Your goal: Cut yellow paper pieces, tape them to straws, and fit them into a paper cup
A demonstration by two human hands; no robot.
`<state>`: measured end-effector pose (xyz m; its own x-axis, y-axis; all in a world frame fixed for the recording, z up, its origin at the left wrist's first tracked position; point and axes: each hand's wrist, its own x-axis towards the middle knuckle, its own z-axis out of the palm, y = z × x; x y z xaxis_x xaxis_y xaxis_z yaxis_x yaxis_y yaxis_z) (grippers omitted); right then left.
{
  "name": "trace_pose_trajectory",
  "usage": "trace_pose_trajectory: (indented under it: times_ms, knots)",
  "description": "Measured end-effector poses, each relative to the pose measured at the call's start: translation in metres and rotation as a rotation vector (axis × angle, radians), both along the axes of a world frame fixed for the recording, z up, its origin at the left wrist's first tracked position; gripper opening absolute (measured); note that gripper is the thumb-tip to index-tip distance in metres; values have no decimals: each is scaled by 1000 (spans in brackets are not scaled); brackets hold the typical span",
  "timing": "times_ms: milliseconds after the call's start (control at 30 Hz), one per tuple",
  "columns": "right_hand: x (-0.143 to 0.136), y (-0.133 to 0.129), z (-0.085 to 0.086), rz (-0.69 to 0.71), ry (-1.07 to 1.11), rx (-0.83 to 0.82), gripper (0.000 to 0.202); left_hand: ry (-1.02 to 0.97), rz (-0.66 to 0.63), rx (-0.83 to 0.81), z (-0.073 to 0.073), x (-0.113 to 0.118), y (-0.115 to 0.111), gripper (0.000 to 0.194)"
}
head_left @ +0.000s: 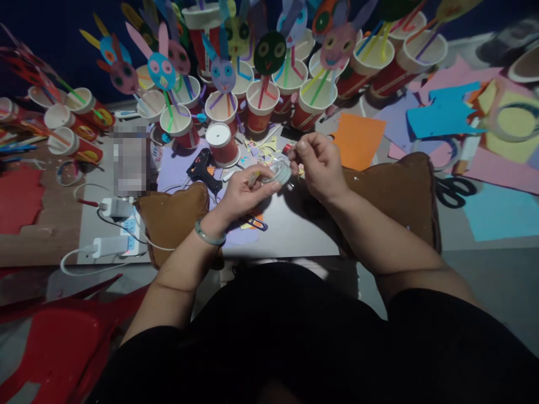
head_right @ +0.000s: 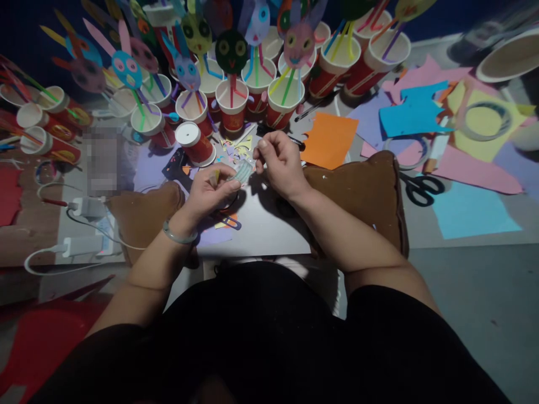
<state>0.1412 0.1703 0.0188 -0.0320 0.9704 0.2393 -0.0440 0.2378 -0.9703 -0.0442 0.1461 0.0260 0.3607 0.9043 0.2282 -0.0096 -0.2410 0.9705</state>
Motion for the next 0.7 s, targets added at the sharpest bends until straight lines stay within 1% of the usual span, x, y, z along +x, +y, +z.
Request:
trace_pose_trajectory:
  times_ms: [100, 200, 300, 400, 467, 533, 633, 700]
  knots:
    - [5, 6, -1, 48, 103, -110, 47, 3, -52, -65, -1, -1, -1, 39]
    - [6, 5, 5, 78, 138, -164, 48, 47, -44, -133, -1, -2, -1, 45]
    - [3, -2, 15, 90, 102, -128, 48, 71, 2, -222, 0, -1, -1, 51]
    - [-3, -11, 21, 133, 31, -62, 47, 54, 27, -277, 1, 1, -1, 49]
    - [-5, -13, 20, 146, 10, -45, 46, 15, 19, -299, 3, 2, -1, 48]
    - [-5, -12, 16, 142, 19, -61, 47, -25, 3, -319, 4, 2, 0, 48]
    - [5, -1, 8, 108, 62, -109, 45, -40, -30, -347, 6, 1, -1, 46]
    - [15, 10, 4, 46, 83, -115, 43, -27, -39, -349, 5, 0, -1, 46]
